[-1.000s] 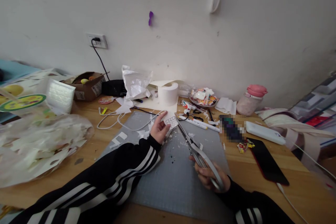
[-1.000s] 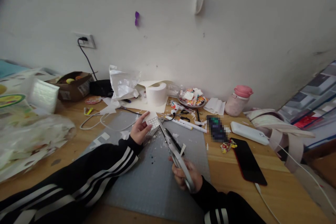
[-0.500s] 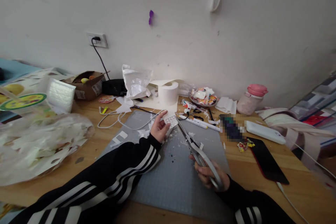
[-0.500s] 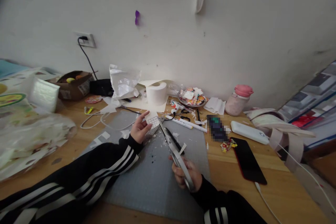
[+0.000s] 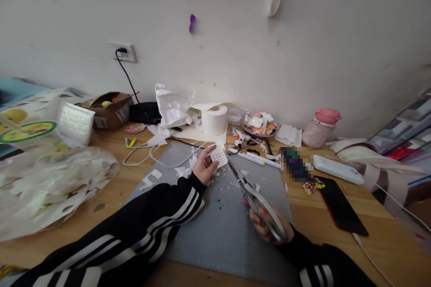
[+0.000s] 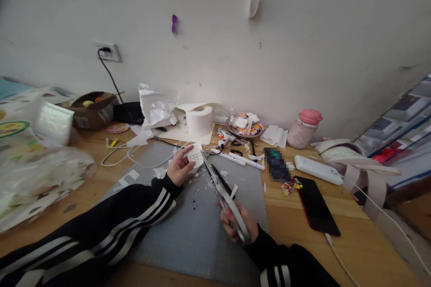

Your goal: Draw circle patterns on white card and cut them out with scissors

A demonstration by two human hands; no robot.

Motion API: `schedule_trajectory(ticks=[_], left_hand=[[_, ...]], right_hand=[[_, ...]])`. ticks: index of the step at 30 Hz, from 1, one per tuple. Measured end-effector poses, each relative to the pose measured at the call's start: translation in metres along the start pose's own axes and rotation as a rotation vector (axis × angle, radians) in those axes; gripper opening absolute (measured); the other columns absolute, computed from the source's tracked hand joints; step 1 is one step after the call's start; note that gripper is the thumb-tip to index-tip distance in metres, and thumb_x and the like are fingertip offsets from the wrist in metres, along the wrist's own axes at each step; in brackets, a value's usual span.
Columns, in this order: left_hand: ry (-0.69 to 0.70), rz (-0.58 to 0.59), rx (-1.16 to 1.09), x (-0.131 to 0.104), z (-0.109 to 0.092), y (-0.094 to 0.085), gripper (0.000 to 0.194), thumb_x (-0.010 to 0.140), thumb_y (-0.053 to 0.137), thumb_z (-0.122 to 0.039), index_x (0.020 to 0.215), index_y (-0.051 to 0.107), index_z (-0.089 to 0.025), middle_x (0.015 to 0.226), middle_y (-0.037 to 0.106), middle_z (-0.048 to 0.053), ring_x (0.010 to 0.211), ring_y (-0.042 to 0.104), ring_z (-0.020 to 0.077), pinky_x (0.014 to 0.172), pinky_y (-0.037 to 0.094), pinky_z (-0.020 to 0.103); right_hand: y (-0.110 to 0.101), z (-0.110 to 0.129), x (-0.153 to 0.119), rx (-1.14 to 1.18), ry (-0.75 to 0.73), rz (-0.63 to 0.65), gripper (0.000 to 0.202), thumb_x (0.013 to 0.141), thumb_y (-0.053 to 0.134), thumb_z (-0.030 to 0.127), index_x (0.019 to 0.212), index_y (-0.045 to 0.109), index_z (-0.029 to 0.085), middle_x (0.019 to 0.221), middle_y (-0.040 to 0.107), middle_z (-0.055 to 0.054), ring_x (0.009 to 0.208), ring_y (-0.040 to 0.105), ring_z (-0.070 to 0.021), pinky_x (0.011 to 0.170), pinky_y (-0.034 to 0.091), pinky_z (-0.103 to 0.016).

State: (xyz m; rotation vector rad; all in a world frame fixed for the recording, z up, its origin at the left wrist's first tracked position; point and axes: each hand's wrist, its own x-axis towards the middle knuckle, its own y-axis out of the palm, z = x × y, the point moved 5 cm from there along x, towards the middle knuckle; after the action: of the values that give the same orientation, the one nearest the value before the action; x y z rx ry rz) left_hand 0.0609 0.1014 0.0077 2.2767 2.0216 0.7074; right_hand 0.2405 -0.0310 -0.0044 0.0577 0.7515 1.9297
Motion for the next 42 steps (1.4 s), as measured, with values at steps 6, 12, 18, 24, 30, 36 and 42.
schedule_trajectory(ticks=[6,12,18,24,30,36,42], left_hand=[[-0.020,0.036,-0.004,-0.002,-0.004,0.003,0.064,0.067,0.078,-0.040,0.119,0.050,-0.015,0.098,0.066,0.007,0.078,0.064,0.0168,0.073,0.051,0.031],[-0.030,0.042,-0.030,-0.001,-0.004,0.005,0.064,0.060,0.081,-0.043,0.111,0.052,-0.017,0.092,0.068,0.007,0.082,0.065,0.0191,0.076,0.050,0.030],[-0.005,0.066,-0.031,-0.001,-0.001,0.003,0.050,0.070,0.076,-0.035,0.112,0.054,-0.018,0.095,0.067,0.005,0.083,0.064,0.0193,0.077,0.051,0.036],[0.012,0.084,-0.024,-0.001,0.000,0.003,0.043,0.075,0.073,-0.026,0.113,0.055,-0.016,0.099,0.065,0.005,0.086,0.063,0.0183,0.079,0.052,0.037],[0.012,0.091,-0.006,0.000,-0.003,0.003,0.046,0.074,0.074,-0.032,0.113,0.055,-0.016,0.097,0.066,0.006,0.083,0.064,0.0176,0.077,0.053,0.036],[-0.005,0.064,0.001,-0.002,-0.008,0.004,0.061,0.064,0.079,-0.040,0.114,0.054,-0.016,0.106,0.066,0.010,0.090,0.066,0.0213,0.081,0.053,0.036],[-0.036,0.062,-0.006,-0.003,-0.011,0.007,0.061,0.060,0.081,-0.039,0.112,0.056,-0.017,0.108,0.066,0.012,0.090,0.066,0.0230,0.081,0.054,0.037]], right_hand=[[-0.001,-0.002,0.002,-0.011,0.019,-0.034,0.044,0.049,0.082,0.054,0.078,0.069,0.024,0.052,0.046,0.011,0.028,0.026,0.0020,0.023,0.024,-0.010],[0.002,-0.004,0.001,-0.034,0.000,-0.089,0.040,0.051,0.086,0.038,0.084,0.068,0.026,0.052,0.049,0.012,0.028,0.031,0.0017,0.024,0.028,-0.009],[0.002,-0.003,0.000,-0.022,0.009,-0.085,0.041,0.049,0.087,0.039,0.082,0.068,0.024,0.048,0.048,0.012,0.027,0.030,0.0012,0.024,0.028,-0.010],[0.002,0.001,0.001,0.004,0.044,-0.050,0.048,0.044,0.083,0.054,0.079,0.070,0.025,0.051,0.047,0.011,0.027,0.025,0.0024,0.023,0.022,-0.009],[0.002,0.001,0.002,0.005,0.042,0.012,0.048,0.046,0.081,0.058,0.078,0.069,0.024,0.053,0.045,0.011,0.029,0.022,0.0025,0.025,0.019,-0.010],[0.001,0.000,0.001,-0.009,0.052,0.071,0.048,0.050,0.079,0.059,0.083,0.069,0.025,0.054,0.044,0.010,0.030,0.022,0.0008,0.026,0.018,-0.012],[0.002,0.001,0.002,-0.008,0.043,0.074,0.049,0.051,0.079,0.058,0.084,0.068,0.024,0.054,0.044,0.011,0.030,0.020,0.0018,0.026,0.018,-0.011]])
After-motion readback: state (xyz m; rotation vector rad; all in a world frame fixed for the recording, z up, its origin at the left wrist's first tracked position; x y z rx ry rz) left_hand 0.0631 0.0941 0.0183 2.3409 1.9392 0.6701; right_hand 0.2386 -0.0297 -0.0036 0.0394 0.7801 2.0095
